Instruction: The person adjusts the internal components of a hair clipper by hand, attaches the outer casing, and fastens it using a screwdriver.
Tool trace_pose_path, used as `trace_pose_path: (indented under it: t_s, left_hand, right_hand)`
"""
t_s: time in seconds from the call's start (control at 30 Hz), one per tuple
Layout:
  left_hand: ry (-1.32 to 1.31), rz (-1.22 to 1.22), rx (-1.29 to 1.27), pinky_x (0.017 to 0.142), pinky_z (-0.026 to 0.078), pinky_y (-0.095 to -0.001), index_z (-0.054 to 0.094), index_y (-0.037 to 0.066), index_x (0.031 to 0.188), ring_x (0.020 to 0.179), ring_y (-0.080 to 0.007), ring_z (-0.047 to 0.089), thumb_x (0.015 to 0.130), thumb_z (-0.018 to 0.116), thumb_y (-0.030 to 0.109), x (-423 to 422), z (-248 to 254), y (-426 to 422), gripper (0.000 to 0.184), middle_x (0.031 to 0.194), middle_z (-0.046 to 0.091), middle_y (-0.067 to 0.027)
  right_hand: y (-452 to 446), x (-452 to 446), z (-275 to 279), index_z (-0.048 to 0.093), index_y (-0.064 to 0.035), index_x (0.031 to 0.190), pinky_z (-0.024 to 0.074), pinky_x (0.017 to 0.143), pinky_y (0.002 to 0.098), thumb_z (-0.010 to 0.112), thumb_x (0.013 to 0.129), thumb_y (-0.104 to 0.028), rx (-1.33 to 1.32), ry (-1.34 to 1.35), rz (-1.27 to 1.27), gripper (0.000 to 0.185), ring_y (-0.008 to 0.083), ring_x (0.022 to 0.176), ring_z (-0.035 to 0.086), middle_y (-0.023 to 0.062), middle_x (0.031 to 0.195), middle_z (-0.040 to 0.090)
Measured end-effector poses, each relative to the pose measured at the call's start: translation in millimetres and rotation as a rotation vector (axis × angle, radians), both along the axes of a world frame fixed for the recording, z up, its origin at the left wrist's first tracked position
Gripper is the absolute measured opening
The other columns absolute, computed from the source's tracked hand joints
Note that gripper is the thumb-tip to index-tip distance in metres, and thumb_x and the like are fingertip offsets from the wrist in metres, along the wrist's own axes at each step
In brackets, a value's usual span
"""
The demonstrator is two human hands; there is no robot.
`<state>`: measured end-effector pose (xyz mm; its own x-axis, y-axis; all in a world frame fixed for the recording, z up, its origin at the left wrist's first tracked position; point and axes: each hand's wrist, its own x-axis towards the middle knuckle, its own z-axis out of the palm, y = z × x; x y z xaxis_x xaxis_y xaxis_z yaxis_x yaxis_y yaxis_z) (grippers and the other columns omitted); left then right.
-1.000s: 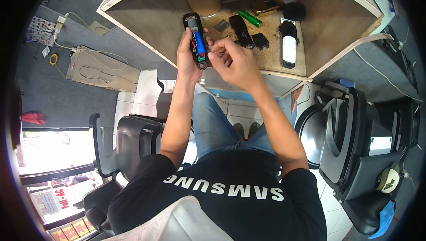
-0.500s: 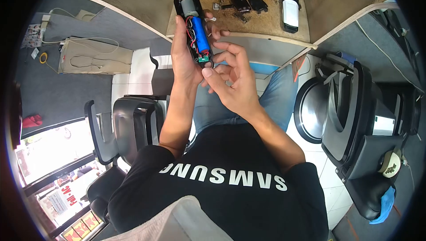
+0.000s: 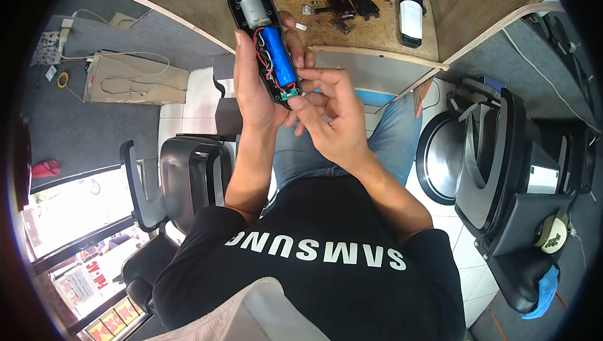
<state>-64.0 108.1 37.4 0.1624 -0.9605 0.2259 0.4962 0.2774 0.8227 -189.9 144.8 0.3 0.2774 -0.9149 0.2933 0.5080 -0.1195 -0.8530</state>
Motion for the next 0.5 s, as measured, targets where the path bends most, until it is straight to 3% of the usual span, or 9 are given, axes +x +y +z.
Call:
trace_pose_path:
  t_s: [0.13,0.3,0.5]
  left_hand:
    - [0.028,0.045,-0.1,0.071,0.051,-0.0377,0.049,-0.001,0.135,0.075,-0.0183,0.056,0.116,0.034,0.052,-2.2,1.7,-1.6,0.058,0.094,0.06,-0.0138]
    - [-0.115,0.168,-0.252,0.069,0.055,-0.0397,0.038,0.004,0.143,0.077,-0.0189,0.061,0.119,0.034,0.039,-1.5,4.1,-1.3,0.043,0.125,0.058,-0.019]
    - [-0.227,0.327,-0.26,0.07,0.057,-0.0403,0.032,0.004,0.147,0.077,-0.0202,0.063,0.119,0.033,0.034,-7.1,5.7,1.9,0.041,0.123,0.06,-0.0199]
  right_hand:
    - [1.1,0.2,0.6,0.045,0.004,0.138,0.0599,0.064,0.0248,0.074,0.099,0.0,-0.09,0.074,-0.145,0.049,0.0164,0.083,0.073,0.0159,0.119,0.063]
    - [-3.1,-0.7,-6.8,0.057,0.0034,0.125,0.0599,0.064,0.0227,0.084,0.089,0.0,-0.333,0.225,-0.388,0.045,0.0145,0.084,0.073,0.0137,0.118,0.061]
    - [1.0,0.2,3.5,0.066,0.0029,0.112,0.0593,0.062,0.0219,0.087,0.087,-0.001,-0.261,0.268,-0.442,0.033,0.0116,0.083,0.072,0.0103,0.112,0.063]
